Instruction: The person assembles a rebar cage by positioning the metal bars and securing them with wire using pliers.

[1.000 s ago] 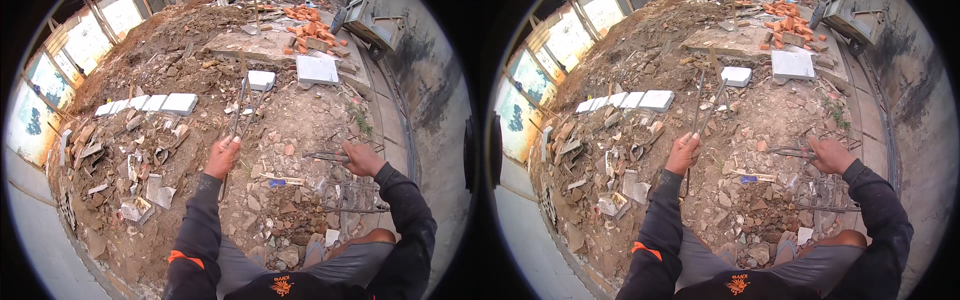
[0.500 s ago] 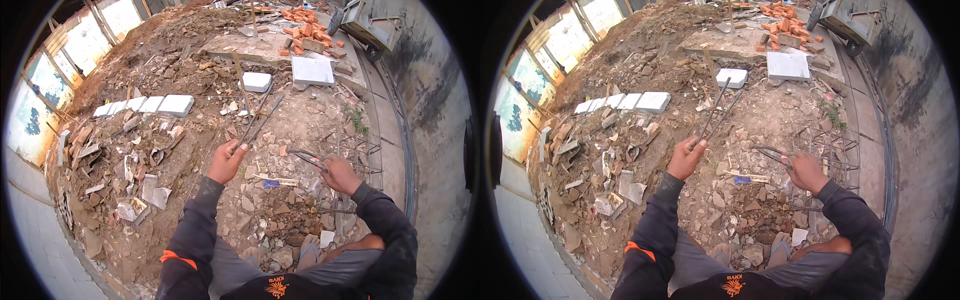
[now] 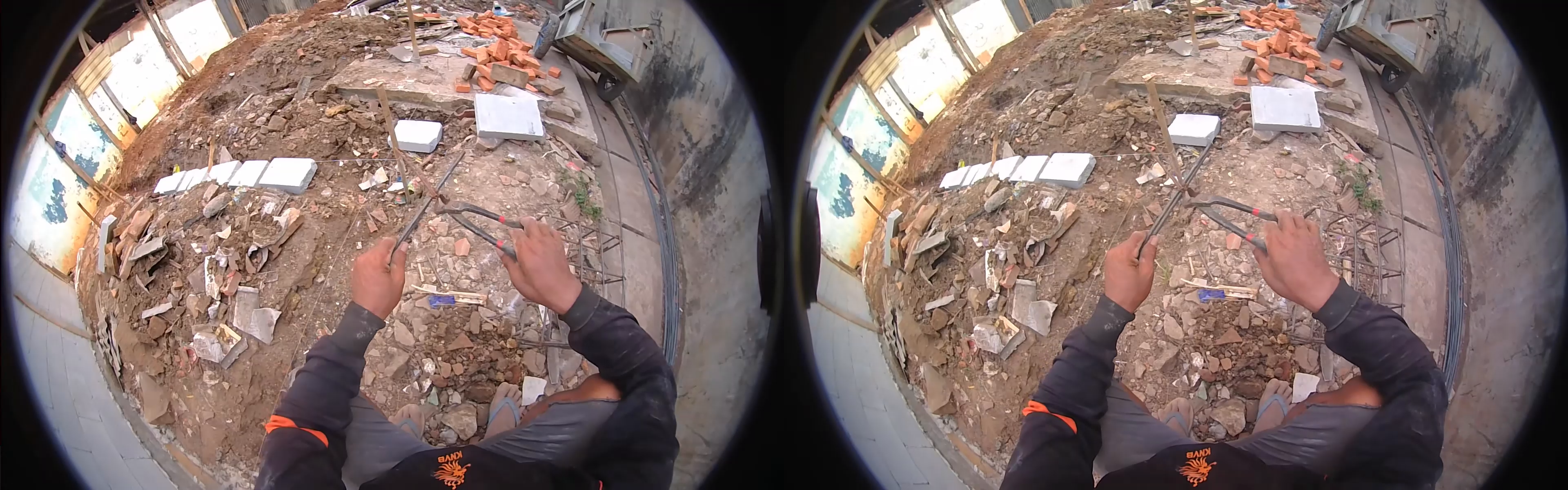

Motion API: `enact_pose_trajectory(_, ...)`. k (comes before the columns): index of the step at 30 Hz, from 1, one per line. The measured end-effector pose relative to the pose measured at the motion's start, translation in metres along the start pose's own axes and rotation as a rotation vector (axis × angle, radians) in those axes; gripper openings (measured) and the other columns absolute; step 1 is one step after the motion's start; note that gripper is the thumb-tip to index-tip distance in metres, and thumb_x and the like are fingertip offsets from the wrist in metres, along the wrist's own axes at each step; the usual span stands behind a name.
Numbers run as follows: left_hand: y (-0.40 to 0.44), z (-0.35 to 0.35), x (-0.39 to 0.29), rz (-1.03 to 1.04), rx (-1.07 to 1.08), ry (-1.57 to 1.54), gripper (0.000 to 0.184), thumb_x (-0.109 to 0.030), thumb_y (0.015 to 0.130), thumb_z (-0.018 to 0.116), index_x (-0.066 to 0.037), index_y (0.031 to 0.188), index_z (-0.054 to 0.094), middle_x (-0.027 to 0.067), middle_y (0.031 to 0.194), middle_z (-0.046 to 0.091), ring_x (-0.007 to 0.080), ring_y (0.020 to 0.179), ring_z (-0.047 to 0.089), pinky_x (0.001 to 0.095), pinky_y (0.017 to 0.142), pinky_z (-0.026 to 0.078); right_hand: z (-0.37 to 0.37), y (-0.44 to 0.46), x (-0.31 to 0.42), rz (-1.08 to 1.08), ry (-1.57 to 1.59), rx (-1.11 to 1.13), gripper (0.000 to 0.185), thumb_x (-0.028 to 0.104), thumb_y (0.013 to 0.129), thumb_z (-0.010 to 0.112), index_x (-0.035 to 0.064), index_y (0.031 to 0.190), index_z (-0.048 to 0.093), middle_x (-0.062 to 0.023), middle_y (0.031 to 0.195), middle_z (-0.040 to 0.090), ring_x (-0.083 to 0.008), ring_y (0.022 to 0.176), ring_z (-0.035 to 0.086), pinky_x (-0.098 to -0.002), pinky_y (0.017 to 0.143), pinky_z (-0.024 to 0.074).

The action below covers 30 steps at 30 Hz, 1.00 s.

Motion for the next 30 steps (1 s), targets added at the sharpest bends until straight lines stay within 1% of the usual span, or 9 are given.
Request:
enact_pose_trajectory(8,-0.001,0.005,0.004,0.038,-0.002,0.042,0.015,-0.017,0.097,0.067,-0.003,0.102,0.068,0.0215,0.082,0.068,0.0427,0.071,0.066,0.0493,0.064,0.051,0.011,-0.001,-0.005,0.001,0.136,0.036,0.039,0.027,0.095,0.067,-0.0059,0.116,0.061,-0.0244,0.12,0.058,-0.0414,0.113,0.059,-0.0535,0.094,0.0452)
enact_pose_trajectory(11,-0.004,0.008,-0.001,0.105,-0.046,0.142,0.016,-0.018,0.096,0.067,-0.005,0.106,0.067,0.0184,0.087,0.07,0.041,0.072,0.068,0.0493,0.065,0.053,0.005,0.0,-0.002,-0.042,0.138,0.012,0.035,0.025,0.098,0.066,-0.0056,0.116,0.062,-0.0254,0.115,0.061,-0.0425,0.104,0.061,-0.0486,0.089,0.0496)
enact_pose_trajectory(13,-0.006,0.009,-0.004,0.116,-0.091,0.25,0.016,-0.019,0.096,0.067,-0.007,0.107,0.066,0.0165,0.087,0.071,0.0394,0.075,0.069,0.0492,0.066,0.055,0.008,0.002,0.0,0.079,0.179,0.265,0.036,0.026,0.099,0.063,-0.0055,0.115,0.06,-0.0249,0.11,0.061,-0.0417,0.105,0.062,-0.0492,0.088,0.0502)
enact_pose_trajectory(14,-0.005,0.007,-0.004,0.113,-0.095,0.25,0.016,-0.019,0.096,0.067,-0.007,0.107,0.066,0.0165,0.087,0.071,0.0394,0.075,0.069,0.0492,0.066,0.055,0.009,0.002,0.0,0.075,0.177,0.266,0.036,0.026,0.099,0.063,-0.0055,0.115,0.06,-0.0249,0.11,0.061,-0.0417,0.105,0.062,-0.0492,0.088,0.0502)
enact_pose_trajectory(17,0.0,0.004,0.0,0.109,-0.039,0.293,0.014,-0.019,0.096,0.067,-0.008,0.106,0.066,0.0159,0.085,0.071,0.0386,0.075,0.069,0.0491,0.067,0.056,0.018,0.003,-0.005,0.07,0.236,0.147,0.03,0.023,0.099,0.063,-0.0036,0.112,0.058,-0.0238,0.104,0.062,-0.0409,0.098,0.064,-0.0487,0.082,0.0517)
enact_pose_trajectory(19,0.003,0.001,0.003,0.153,0.07,0.23,0.015,-0.02,0.096,0.067,-0.007,0.105,0.066,0.0169,0.081,0.07,0.0399,0.074,0.069,0.05,0.067,0.055,0.018,0.003,-0.02,-0.041,0.233,-0.063,0.026,0.019,0.098,0.065,-0.0007,0.112,0.057,-0.0215,0.101,0.063,-0.0406,0.093,0.065,-0.0508,0.079,0.0513)
enact_pose_trajectory(22,0.01,0.007,0.016,0.146,0.288,0.134,0.017,-0.02,0.097,0.067,-0.005,0.104,0.066,0.0186,0.078,0.07,0.0417,0.075,0.068,0.0511,0.068,0.054,0.034,0.01,-0.045,-0.022,0.096,0.085,0.026,0.017,0.096,0.066,0.0012,0.115,0.057,-0.0202,0.099,0.063,-0.0409,0.091,0.065,-0.0511,0.079,0.0514)
enact_pose_trajectory(26,0.018,0.004,0.012,0.132,0.224,0.008,0.019,-0.021,0.097,0.065,-0.003,0.104,0.067,0.0213,0.079,0.07,0.0432,0.076,0.068,0.0521,0.068,0.053,0.023,0.023,-0.045,-0.074,0.117,-0.004,0.029,0.019,0.093,0.067,0.0014,0.113,0.057,-0.0205,0.096,0.064,-0.042,0.09,0.065,-0.0517,0.079,0.0511)
enact_pose_trajectory(30,0.006,0.022,0.019,-0.03,0.173,0.154,0.022,-0.023,0.098,0.064,-0.003,0.106,0.068,0.0234,0.083,0.07,0.0442,0.079,0.068,0.0531,0.071,0.053,0.041,0.027,-0.04,0.001,0.145,0.013,0.027,0.019,0.093,0.068,0.0026,0.11,0.056,-0.0192,0.094,0.064,-0.0416,0.089,0.065,-0.0513,0.08,0.0508)
Point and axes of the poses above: each hand's wrist, its own y-axis towards the middle knuckle, its own z-axis out of the palm, x = y × z, the point moved 6 cm from there along y, towards the middle knuckle
